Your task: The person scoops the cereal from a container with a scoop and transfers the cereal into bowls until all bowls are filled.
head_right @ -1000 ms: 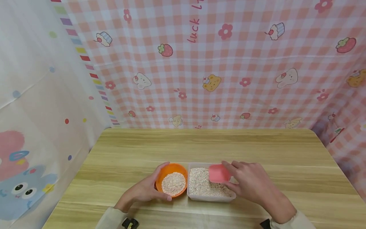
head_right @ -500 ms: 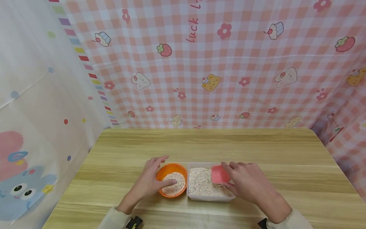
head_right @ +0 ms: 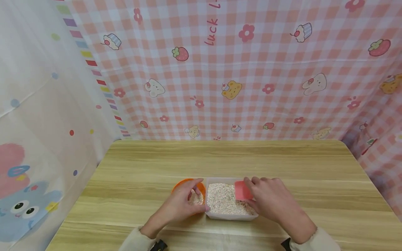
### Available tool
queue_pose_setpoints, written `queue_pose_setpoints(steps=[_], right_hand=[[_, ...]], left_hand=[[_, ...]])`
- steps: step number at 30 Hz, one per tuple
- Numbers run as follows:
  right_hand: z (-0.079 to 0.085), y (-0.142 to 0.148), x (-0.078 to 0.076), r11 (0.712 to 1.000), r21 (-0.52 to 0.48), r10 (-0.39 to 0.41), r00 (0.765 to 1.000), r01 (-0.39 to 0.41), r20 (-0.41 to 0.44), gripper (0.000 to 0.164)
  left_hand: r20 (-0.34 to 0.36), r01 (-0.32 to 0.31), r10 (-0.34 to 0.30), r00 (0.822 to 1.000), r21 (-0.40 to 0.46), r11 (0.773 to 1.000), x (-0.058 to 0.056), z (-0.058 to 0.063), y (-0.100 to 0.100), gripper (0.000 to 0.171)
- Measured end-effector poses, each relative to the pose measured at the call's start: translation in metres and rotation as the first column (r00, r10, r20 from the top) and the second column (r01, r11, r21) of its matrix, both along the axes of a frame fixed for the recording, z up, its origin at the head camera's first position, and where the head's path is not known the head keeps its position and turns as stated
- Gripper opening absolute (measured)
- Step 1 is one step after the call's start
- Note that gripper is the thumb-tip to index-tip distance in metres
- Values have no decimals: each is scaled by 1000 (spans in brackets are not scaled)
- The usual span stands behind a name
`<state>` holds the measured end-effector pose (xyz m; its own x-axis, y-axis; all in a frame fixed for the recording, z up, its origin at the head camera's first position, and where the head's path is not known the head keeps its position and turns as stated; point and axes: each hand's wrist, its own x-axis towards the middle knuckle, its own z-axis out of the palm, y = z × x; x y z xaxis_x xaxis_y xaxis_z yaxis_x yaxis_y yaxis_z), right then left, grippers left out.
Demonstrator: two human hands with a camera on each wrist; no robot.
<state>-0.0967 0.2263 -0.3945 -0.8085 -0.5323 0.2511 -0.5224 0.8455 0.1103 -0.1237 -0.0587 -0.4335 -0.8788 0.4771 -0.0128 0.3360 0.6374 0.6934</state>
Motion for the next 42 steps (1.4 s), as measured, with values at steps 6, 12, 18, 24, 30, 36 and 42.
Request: queue_pose_setpoints(steps=[6,12,18,24,30,36,42], right_hand=[[-4,-4,-2,1000,7,-12,999,12,32,51],[-6,-6,-4,1000,26,-15,999,13,49,51],[-11,-7,-10,999,27,33,999,-34,34,54],[-16,-4,-18,996,-18,88,995,-87,50,54],[-19,-1,-23,986,-62,156,986,-152,63,53],[-19,1,-25,982,-97,176,971,-162,161,54],[-19,-1,-26,979,-131,186,943,-155,275,55]], left_hand=[[51,27,-23,998,-69,997,0,-1,10,98],[70,44,-40,997,-47,998,0,-3,13,104],[99,38,-32,995,-53,998,2,-2,14,107],[122,39,-31,992,-60,997,2,2,16,108],[134,38,-29,991,-70,997,2,3,17,108],[143,40,-31,989,-62,997,2,2,16,109],[150,43,-32,988,-71,997,1,1,16,108]])
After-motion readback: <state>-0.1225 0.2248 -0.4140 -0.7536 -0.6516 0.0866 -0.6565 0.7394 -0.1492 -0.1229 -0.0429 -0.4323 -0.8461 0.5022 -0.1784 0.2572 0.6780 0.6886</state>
